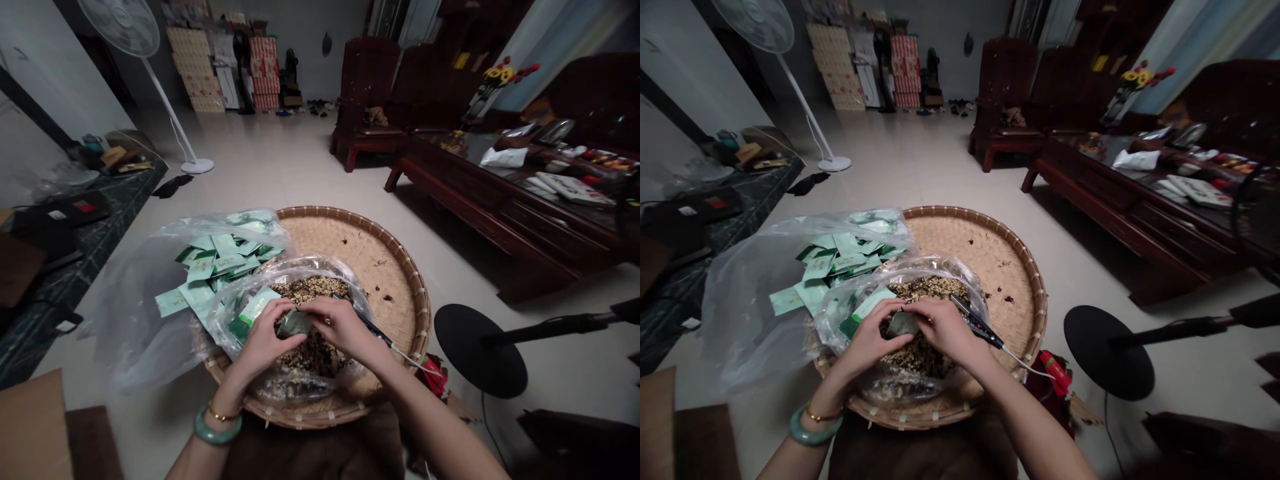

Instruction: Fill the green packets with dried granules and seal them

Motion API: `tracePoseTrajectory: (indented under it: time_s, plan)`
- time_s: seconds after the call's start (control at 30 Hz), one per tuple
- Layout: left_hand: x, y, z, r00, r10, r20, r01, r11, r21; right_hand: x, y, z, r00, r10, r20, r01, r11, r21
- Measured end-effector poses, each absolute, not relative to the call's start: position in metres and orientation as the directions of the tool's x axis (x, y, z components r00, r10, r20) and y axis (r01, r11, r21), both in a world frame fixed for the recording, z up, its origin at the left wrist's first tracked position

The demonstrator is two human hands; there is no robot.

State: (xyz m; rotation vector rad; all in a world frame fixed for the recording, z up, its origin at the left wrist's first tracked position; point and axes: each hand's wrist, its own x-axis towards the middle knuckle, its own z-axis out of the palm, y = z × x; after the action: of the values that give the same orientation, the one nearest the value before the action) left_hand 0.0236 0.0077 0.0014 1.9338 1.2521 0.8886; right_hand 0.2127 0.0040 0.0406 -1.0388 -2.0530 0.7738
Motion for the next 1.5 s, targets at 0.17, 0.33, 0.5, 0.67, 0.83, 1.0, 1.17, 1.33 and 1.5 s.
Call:
tracePoseTrajectory:
  time_s: [0.17, 0.33, 0.5, 0.67, 0.83, 1.0, 1.17, 1.33, 1.5]
  plan:
    - [0.023, 0.014, 0.003, 0.337, 0.940, -0.047, 0.466, -0.124, 0.876, 0.217, 0.008, 0.048, -0.374, 0.858, 0.353, 0.354, 0.484, -0.800]
    - [0.018, 0.016, 0.005, 0.186, 0.982, -0.005, 0.415, -0.074, 0.907, 0.233, -0.002, 0.043, -0.226, 0.947, 0.227, 0.471, 0.310, -0.826]
    - [0.008, 0.017, 0.006, 0.050, 0.999, -0.022, 0.324, 0.004, 0.946, 0.233, -0.037, 0.017, -0.291, 0.932, -0.215, 0.816, 0.125, -0.565]
    - [0.008, 0.015, 0.008, 0.012, 1.000, -0.011, 0.301, 0.007, 0.953, 0.216, -0.047, -0.008, -0.286, 0.943, -0.173, 0.792, 0.130, -0.597]
    - [0.007, 0.012, 0.011, 0.029, 0.999, 0.022, 0.323, -0.030, 0.946, 0.214, -0.022, -0.013, -0.276, 0.959, 0.059, 0.658, 0.233, -0.716]
    - [0.005, 0.012, 0.012, 0.026, 0.999, 0.027, 0.328, -0.034, 0.944, 0.213, -0.006, -0.002, -0.302, 0.950, 0.078, 0.676, 0.271, -0.685]
    - [0.007, 0.012, 0.010, 0.036, 0.999, 0.003, 0.343, -0.015, 0.939, 0.197, -0.002, 0.010, -0.320, 0.946, -0.041, 0.783, 0.240, -0.574]
    - [0.008, 0.012, 0.009, 0.053, 0.998, 0.040, 0.344, -0.056, 0.937, 0.186, 0.001, 0.019, -0.355, 0.928, -0.117, 0.847, 0.266, -0.461]
    - [0.009, 0.012, 0.005, 0.068, 0.995, 0.068, 0.379, -0.089, 0.921, 0.199, 0.005, 0.013, -0.381, 0.924, -0.039, 0.775, 0.297, -0.558]
